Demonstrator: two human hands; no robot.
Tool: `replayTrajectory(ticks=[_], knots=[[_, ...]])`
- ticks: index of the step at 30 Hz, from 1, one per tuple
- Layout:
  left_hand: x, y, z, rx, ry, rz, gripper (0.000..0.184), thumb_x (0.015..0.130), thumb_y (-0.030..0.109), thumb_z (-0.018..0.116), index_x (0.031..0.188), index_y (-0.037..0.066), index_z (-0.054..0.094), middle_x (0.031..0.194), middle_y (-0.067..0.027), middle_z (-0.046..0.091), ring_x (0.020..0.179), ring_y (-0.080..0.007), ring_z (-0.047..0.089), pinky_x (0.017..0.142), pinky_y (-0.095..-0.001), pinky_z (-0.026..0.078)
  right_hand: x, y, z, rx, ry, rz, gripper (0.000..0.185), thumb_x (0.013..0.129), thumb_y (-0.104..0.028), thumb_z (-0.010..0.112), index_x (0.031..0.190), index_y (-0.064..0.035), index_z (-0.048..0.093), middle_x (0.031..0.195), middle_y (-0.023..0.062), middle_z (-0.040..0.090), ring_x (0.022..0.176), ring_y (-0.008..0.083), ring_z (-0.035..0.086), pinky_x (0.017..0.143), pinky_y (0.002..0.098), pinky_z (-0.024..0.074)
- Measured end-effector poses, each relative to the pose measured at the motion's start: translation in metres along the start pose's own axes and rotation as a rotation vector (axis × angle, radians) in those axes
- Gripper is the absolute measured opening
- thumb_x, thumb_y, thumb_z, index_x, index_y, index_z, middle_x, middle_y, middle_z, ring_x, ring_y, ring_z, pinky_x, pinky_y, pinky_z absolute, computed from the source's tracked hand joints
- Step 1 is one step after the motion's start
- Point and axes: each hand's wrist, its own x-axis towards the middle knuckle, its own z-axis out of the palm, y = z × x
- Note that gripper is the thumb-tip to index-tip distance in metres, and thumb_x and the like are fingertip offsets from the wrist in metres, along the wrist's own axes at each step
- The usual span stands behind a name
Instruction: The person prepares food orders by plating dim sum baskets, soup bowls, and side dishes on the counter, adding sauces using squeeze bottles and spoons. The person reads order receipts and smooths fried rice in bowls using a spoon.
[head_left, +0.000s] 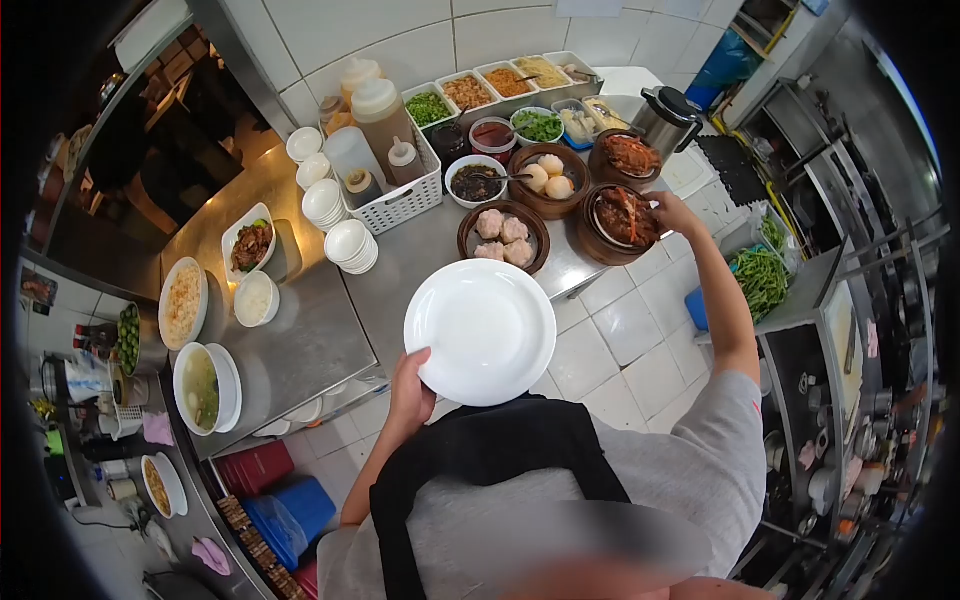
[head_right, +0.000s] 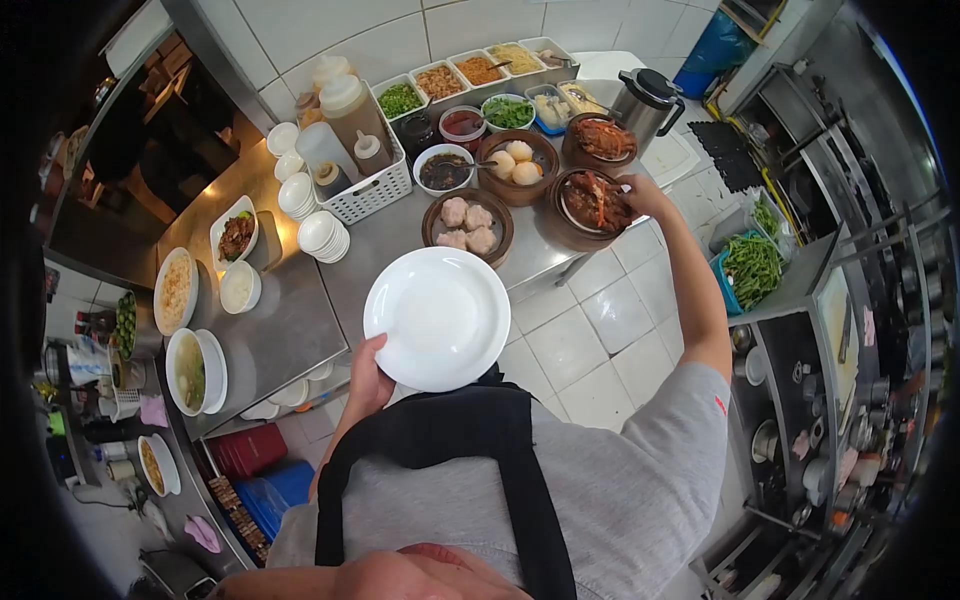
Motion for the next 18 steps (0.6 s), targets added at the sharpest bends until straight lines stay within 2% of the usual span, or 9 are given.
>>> replayTrajectory(ticks=[3, 4, 5, 9, 12, 15, 16, 17, 18], knots=[[0.011, -0.003, 0.013, -0.115, 0.0, -0.058, 0.048, 0.082, 0.021, 0.042, 0.121, -0.005, 0.033, 0.118, -0.0164, 0.045, 0.109, -0.0287, 0.044, 0.094, -0.0397, 0.034, 0.001, 0.006, -0.001, -0.019, 0.005, -0.013, 0.041, 0.072, 0.0, 0.045, 0.112, -0.0029, 0.05, 0.063, 0.0063, 0.056, 0.048, 0.0145, 0.056, 0.046, 0.0247, 0.0489], [0.015, -0.002, 0.019, -0.151, 0.002, -0.069, 0.049, 0.082, 0.024, 0.041, 0.121, -0.005, 0.034, 0.119, -0.017, 0.045, 0.11, -0.0294, 0.044, 0.094, -0.0403, 0.034, 0.0, 0.004, -0.002, 0.024, -0.006, -0.015, 0.04, 0.071, 0.0, 0.045, 0.11, -0.0022, 0.052, 0.066, 0.0101, 0.057, 0.048, 0.0174, 0.058, 0.045, 0.0264, 0.0503], [0.018, -0.001, 0.024, -0.145, -0.001, -0.075, 0.049, 0.082, 0.024, 0.041, 0.121, -0.005, 0.034, 0.119, -0.017, 0.045, 0.11, -0.0294, 0.044, 0.094, -0.0403, 0.034, -0.002, 0.005, -0.002, 0.07, -0.014, -0.014, 0.039, 0.07, 0.0, 0.045, 0.108, -0.0016, 0.053, 0.068, 0.0138, 0.059, 0.048, 0.0204, 0.059, 0.044, 0.0282, 0.0517], [0.027, 0.009, 0.034, -0.154, -0.021, -0.027, 0.05, 0.082, 0.025, 0.042, 0.122, -0.003, 0.034, 0.12, -0.0169, 0.044, 0.11, -0.0286, 0.044, 0.094, -0.0399, 0.034, -0.001, 0.006, -0.004, 0.117, -0.009, 0.038, 0.037, 0.07, -0.002, 0.046, 0.106, 0.0004, 0.053, 0.069, 0.015, 0.059, 0.05, 0.0219, 0.06, 0.044, 0.0294, 0.0525], [0.028, 0.025, 0.036, -0.182, -0.006, 0.046, 0.05, 0.082, 0.025, 0.044, 0.122, -0.003, 0.034, 0.119, -0.0163, 0.045, 0.109, -0.0278, 0.044, 0.093, -0.0394, 0.035, 0.008, 0.007, -0.003, 0.056, -0.008, 0.074, 0.03, 0.07, -0.004, 0.048, 0.098, 0.0058, 0.055, 0.068, 0.0161, 0.059, 0.052, 0.0245, 0.061, 0.043, 0.031, 0.0523], [0.031, 0.043, 0.034, -0.198, -0.01, 0.103, 0.049, 0.082, 0.025, 0.042, 0.122, -0.003, 0.034, 0.119, -0.0154, 0.045, 0.109, -0.0272, 0.044, 0.092, -0.0394, 0.036, 0.006, 0.002, 0.001, -0.056, 0.03, 0.03, 0.027, 0.07, -0.003, 0.049, 0.094, 0.0065, 0.056, 0.067, 0.0163, 0.059, 0.051, 0.0239, 0.061, 0.041, 0.0301, 0.0517], [0.033, 0.048, 0.033, -0.187, -0.025, 0.132, 0.049, 0.082, 0.025, 0.042, 0.122, -0.003, 0.034, 0.119, -0.0153, 0.045, 0.109, -0.0274, 0.044, 0.091, -0.0396, 0.037, 0.002, -0.001, 0.003, -0.071, 0.096, 0.055, 0.025, 0.066, -0.005, 0.053, 0.089, 0.0055, 0.059, 0.069, 0.0194, 0.06, 0.056, 0.027, 0.062, 0.048, 0.0332, 0.0515], [0.035, 0.052, 0.033, -0.177, -0.038, 0.166, 0.049, 0.082, 0.024, 0.043, 0.122, -0.003, 0.034, 0.119, -0.0153, 0.045, 0.109, -0.0275, 0.045, 0.091, -0.0397, 0.037, 0.002, 0.002, 0.004, -0.072, 0.105, 0.058, 0.025, 0.066, -0.005, 0.053, 0.089, 0.0055, 0.059, 0.069, 0.0194, 0.06, 0.056, 0.027, 0.062, 0.048, 0.0332, 0.0515], [0.04, 0.052, 0.032, -0.161, -0.061, 0.195, 0.049, 0.081, 0.023, 0.045, 0.121, -0.004, 0.034, 0.118, -0.0157, 0.046, 0.107, -0.0269, 0.046, 0.09, -0.0394, 0.038, 0.007, 0.008, 0.01, -0.231, 0.171, -0.018, 0.026, 0.064, -0.008, 0.055, 0.086, 0.0046, 0.06, 0.071, 0.0213, 0.059, 0.06, 0.029, 0.061, 0.054, 0.0351, 0.0504]])
